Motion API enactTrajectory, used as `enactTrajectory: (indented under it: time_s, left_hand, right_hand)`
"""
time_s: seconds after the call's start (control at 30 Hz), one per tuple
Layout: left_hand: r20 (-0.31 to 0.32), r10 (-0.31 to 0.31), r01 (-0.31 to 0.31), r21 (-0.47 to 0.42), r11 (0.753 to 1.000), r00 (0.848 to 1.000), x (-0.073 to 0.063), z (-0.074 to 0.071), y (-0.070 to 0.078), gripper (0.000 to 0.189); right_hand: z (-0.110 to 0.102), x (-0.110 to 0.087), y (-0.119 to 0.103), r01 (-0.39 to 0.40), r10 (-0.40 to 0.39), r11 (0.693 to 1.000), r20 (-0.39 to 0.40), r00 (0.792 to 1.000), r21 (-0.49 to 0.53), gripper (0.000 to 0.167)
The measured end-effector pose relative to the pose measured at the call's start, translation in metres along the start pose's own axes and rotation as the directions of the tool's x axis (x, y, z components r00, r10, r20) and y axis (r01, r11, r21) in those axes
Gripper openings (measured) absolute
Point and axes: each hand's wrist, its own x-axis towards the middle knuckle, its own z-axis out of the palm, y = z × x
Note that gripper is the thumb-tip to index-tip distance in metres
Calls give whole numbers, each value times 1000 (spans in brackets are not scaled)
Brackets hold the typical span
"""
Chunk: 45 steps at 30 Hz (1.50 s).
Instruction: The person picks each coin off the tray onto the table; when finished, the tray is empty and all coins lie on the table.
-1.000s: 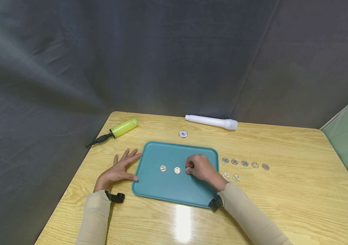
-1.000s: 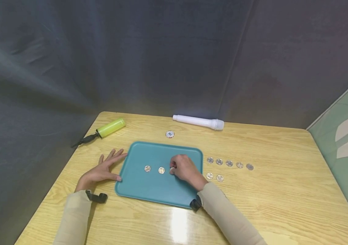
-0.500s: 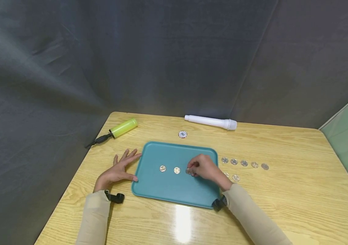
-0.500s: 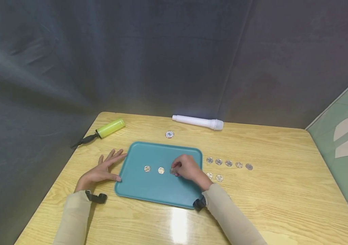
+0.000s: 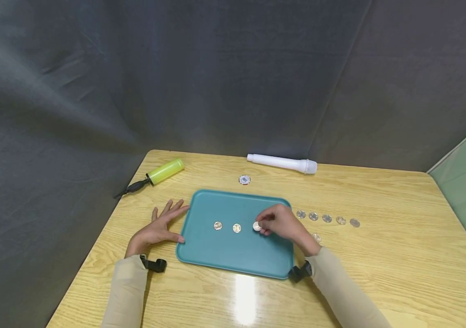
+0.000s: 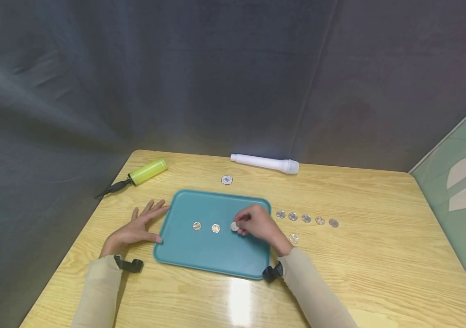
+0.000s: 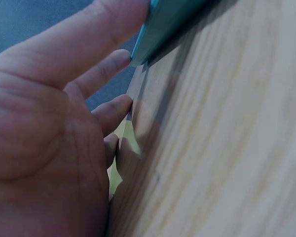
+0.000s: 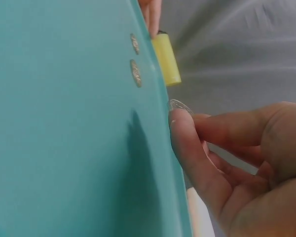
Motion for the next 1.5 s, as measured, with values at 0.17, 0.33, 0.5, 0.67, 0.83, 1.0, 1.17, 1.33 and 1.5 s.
enactTrajectory:
  time_s: [0.17, 0.33, 0.5, 0.67, 0.83, 1.0, 1.17, 1.33, 1.5]
  left_hand:
    - [1, 2, -2, 2, 1000, 1000, 0, 0, 0, 95]
    - [3, 2, -2, 7, 1000, 1000, 0, -1, 1, 95]
    - [8, 8, -8, -1, 1000, 1000, 1, -1, 2, 95]
    - [13, 14, -14, -2, 1000, 1000, 1, -1, 3, 95]
    - [9, 9, -9, 0, 1000, 1000, 1, 0, 2, 95]
    - [6, 5, -5, 5, 1000, 1000, 1, 0, 1, 95]
    - [6, 4, -4, 3, 1000, 1000, 0, 0, 1, 95]
    - [7, 2, -2, 3, 1000, 1000, 0, 0, 2, 95]
    - [8, -4, 4, 4, 1000, 1000, -1, 0, 3, 96]
  right_hand:
    - [-8, -5, 1, -10, 11, 1000, -23, 1000, 25, 14]
    - [-18, -13, 4, -39, 42, 997, -38, 998, 64, 16]
    - [-28, -21, 8, -67, 72, 994, -49, 996, 89, 18]
    - [-41, -32, 13, -74, 81, 991, -63, 995, 108, 19]
    - [-53, -42, 20, -67, 76, 992, -84, 994, 104, 22]
    - [-63, -52, 27, -74, 87, 990, -99, 991, 122, 24]
    - [-72, -62, 33, -84, 99, 988, -113, 989, 128, 26]
    - [-81, -72, 42, -78, 95, 989, -134, 986, 124, 27]
    - [-90, -81, 50, -91, 112, 985, -147, 983, 145, 29]
